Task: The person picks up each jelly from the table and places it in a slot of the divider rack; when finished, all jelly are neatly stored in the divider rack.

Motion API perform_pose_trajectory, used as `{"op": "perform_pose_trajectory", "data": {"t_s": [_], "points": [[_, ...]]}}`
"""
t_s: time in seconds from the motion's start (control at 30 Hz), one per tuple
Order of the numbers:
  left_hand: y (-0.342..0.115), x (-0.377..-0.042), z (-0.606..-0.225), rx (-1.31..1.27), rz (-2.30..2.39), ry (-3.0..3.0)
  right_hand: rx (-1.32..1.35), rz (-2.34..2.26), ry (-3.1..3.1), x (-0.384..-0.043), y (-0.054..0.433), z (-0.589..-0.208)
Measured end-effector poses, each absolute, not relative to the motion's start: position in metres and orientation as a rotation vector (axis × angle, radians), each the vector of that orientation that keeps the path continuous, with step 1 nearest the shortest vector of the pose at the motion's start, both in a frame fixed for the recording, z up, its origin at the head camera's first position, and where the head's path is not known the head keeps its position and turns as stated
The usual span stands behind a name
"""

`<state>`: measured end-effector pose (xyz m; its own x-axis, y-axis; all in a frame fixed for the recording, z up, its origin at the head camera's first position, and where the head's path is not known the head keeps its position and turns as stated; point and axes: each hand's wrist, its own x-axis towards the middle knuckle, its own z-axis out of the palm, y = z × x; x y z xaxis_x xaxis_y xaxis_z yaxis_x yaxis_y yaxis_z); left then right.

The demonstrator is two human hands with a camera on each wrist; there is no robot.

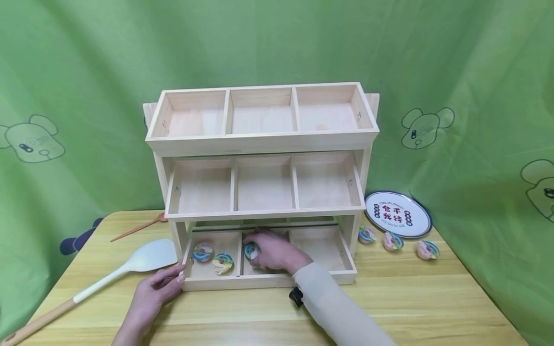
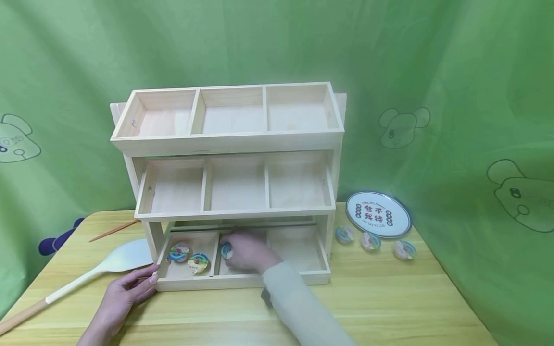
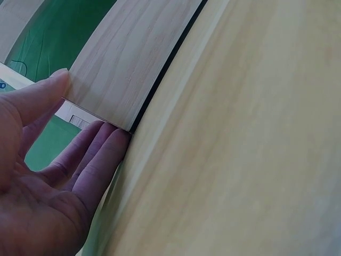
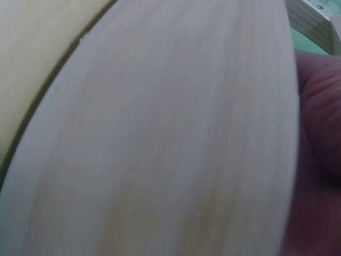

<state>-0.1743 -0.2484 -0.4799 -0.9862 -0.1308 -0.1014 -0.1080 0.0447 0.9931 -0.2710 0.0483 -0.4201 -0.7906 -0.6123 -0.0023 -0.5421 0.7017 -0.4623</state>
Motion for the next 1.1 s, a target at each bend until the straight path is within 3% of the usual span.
{"op": "perform_pose_trajectory", "data": {"t_s": [0.5, 1.1], "points": [[-0.248, -0.175, -0.480, 0.225, -2.119, -2.278, -0.847, -0.839, 2.713, -0.261, 0.089, -0.408], [-0.248, -0.174, -0.480, 0.197, -2.080, -2.284, -0.989, -0.856, 2.800, -0.243, 0.136, -0.403]]}}
